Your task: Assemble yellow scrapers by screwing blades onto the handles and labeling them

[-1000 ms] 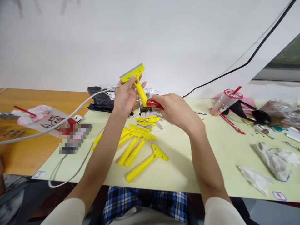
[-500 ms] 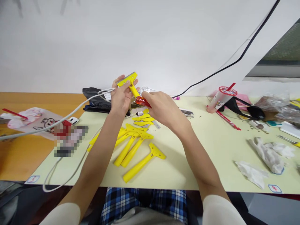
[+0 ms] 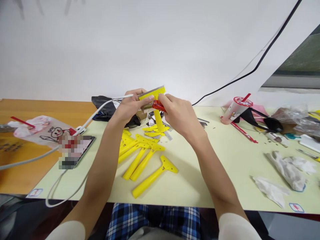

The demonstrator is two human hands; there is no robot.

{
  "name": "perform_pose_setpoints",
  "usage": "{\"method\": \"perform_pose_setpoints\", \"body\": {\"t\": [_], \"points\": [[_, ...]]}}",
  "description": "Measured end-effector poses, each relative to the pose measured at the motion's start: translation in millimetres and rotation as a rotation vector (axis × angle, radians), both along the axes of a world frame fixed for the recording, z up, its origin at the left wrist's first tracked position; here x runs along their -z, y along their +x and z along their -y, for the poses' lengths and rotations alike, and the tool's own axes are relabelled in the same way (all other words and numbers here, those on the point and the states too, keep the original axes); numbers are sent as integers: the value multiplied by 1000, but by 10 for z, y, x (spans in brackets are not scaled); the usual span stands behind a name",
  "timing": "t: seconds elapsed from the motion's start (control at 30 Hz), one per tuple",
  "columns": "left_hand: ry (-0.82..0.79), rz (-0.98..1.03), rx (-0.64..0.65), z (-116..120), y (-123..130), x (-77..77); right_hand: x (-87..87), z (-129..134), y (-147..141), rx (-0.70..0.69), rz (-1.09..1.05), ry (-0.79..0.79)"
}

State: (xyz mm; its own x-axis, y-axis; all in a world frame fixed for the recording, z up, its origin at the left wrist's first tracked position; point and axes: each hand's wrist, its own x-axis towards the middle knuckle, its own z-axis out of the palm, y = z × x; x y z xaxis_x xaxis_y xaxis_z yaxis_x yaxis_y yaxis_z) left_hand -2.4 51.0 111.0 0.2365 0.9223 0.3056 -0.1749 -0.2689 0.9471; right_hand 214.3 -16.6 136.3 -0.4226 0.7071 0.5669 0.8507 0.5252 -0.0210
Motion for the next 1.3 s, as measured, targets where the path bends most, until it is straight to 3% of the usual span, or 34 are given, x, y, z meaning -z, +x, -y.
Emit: {"method": "perform_pose_setpoints", "body": {"t": [0.17,0.3,0.4,0.7,0.87,1.1,1.17,1.3], "points": [[124,-123,-90,-44,-42,22,4,19,4,59,6,36],[63,-148,-117,-77,-69,97,9,22,-12,58,20,30],[-23,-117,-89,-47,-95,113,-7,31,-13,39,-6,20],[-14,-21,56,39,11,25,-133,67,115,4,-62,-154],[-16,36,193,65,71,7,-133,10,264,6,-206,-68],[59,184,171,-72,235,149,-184,17,481,52,-380,87],[81,160,223,-125,259,242,-202,31,512,61,-410,126],[98,-156,532,-110,292,339,-216,30,542,58,-475,158]]}}
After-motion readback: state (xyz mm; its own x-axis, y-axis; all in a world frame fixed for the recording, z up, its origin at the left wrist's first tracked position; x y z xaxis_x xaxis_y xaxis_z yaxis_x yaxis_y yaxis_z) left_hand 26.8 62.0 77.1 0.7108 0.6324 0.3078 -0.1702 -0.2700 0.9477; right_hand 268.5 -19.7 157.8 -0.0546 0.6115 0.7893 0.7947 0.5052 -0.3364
